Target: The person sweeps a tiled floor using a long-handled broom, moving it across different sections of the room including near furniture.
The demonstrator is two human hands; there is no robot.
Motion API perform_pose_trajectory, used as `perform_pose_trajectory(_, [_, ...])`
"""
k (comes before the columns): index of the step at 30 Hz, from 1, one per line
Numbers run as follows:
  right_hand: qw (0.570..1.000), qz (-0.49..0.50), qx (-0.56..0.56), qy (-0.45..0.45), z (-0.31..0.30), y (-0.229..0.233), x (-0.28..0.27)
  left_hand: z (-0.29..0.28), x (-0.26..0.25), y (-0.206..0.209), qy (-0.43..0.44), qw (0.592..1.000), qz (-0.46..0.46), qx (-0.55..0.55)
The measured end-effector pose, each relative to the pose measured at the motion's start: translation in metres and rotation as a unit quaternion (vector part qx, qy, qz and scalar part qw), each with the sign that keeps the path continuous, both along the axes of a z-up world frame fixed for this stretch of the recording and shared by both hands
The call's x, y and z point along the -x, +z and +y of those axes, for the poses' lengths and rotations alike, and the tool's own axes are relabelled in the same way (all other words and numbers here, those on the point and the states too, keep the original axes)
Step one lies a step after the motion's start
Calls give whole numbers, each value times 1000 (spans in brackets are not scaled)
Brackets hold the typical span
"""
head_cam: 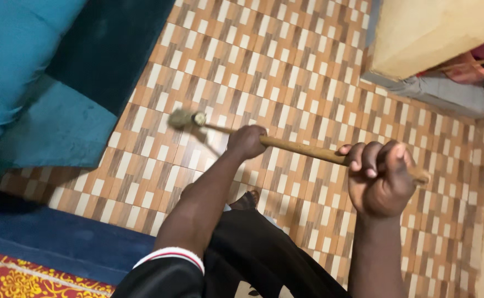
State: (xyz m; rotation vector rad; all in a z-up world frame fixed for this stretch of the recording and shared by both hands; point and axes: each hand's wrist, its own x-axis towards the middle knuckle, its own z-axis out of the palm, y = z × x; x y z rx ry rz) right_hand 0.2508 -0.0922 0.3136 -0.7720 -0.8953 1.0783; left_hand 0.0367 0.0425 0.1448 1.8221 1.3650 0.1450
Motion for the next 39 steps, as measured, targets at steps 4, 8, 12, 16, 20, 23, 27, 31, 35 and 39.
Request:
perform_pose_trajectory(4, [991,92,88,-37,19,-26,-20,-43,2,-22,-15,992,82,98])
perform_pose_trajectory(8, [971,139,191,-33,37,-57,-19,-82,12,-50,-21,983,104,150])
perform_pose_trajectory(12, [976,98,195,12,50,-56,-18,-82,8,-76,-27,989,74,126])
perform_pose_trajectory(16, [993,-11,106,48,49,-26,-36,-41,-33,-92,-7,996,33,87])
perform_pose_trajectory(20, [987,-133,47,81,65,-8,-46,35,-74,-81,9,999,-23,-37])
perform_pose_trajectory(23, [988,-133,-6,75,94,-5,-61,92,-99,-44,65,996,-63,-13])
perform_pose_trajectory(27, [995,-60,-43,64,140,9,-106,136,-121,2,67,996,-53,-25])
perform_pose_trajectory(31, [999,41,21,26,170,8,-133,146,-121,14,38,999,-8,10])
perform_pose_trajectory(35, [985,97,140,-41,207,-24,-130,121,-90,-3,6,989,66,134])
perform_pose_trajectory(39, [971,81,219,-50,222,-52,-105,93,-74,-45,19,984,94,147])
